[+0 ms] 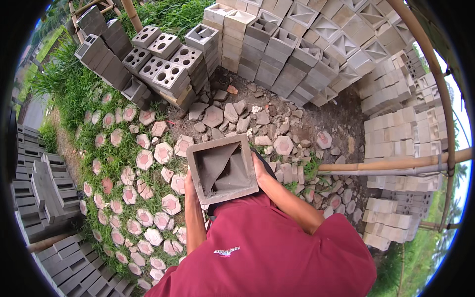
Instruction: The person picks up concrete ventilation blocks one at a time and places them onto a stack in an outdoor storage area.
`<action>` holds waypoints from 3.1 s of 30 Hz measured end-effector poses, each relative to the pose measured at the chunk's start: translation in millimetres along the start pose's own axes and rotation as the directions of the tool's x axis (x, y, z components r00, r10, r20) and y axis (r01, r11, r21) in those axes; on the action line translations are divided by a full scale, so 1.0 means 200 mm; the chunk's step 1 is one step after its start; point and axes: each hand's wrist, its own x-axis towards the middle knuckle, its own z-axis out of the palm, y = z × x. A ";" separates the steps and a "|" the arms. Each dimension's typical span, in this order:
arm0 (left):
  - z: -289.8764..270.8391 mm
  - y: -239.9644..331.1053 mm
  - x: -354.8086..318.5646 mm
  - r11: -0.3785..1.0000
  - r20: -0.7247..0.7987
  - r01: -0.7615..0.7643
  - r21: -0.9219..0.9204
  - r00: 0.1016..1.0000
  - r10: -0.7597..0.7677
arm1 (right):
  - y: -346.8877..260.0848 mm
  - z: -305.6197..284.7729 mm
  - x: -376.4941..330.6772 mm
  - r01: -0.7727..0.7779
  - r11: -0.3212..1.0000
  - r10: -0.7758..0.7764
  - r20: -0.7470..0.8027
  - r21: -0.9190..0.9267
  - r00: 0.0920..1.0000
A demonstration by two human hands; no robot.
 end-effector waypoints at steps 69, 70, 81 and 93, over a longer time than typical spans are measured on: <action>0.70 -0.42 4.65 0.683 -0.061 0.534 -0.498 0.765 -0.642 | -1.29 -1.25 4.06 -0.219 0.782 -0.059 -0.419 -0.584 0.906; 0.74 -0.46 4.73 0.705 -0.055 0.523 -0.480 0.784 -0.619 | -1.31 -1.31 4.15 -0.203 0.768 -0.090 -0.417 -0.607 0.905; 0.83 -0.63 5.49 0.870 -0.039 0.453 -0.196 0.883 -0.468 | -1.62 -1.61 4.93 -0.099 0.689 -0.202 -0.321 -0.718 0.925; 0.83 -0.71 5.89 0.866 -0.182 0.488 -0.105 0.847 -0.500 | -1.63 -1.89 5.37 -0.016 0.738 -0.214 -0.256 -0.675 0.943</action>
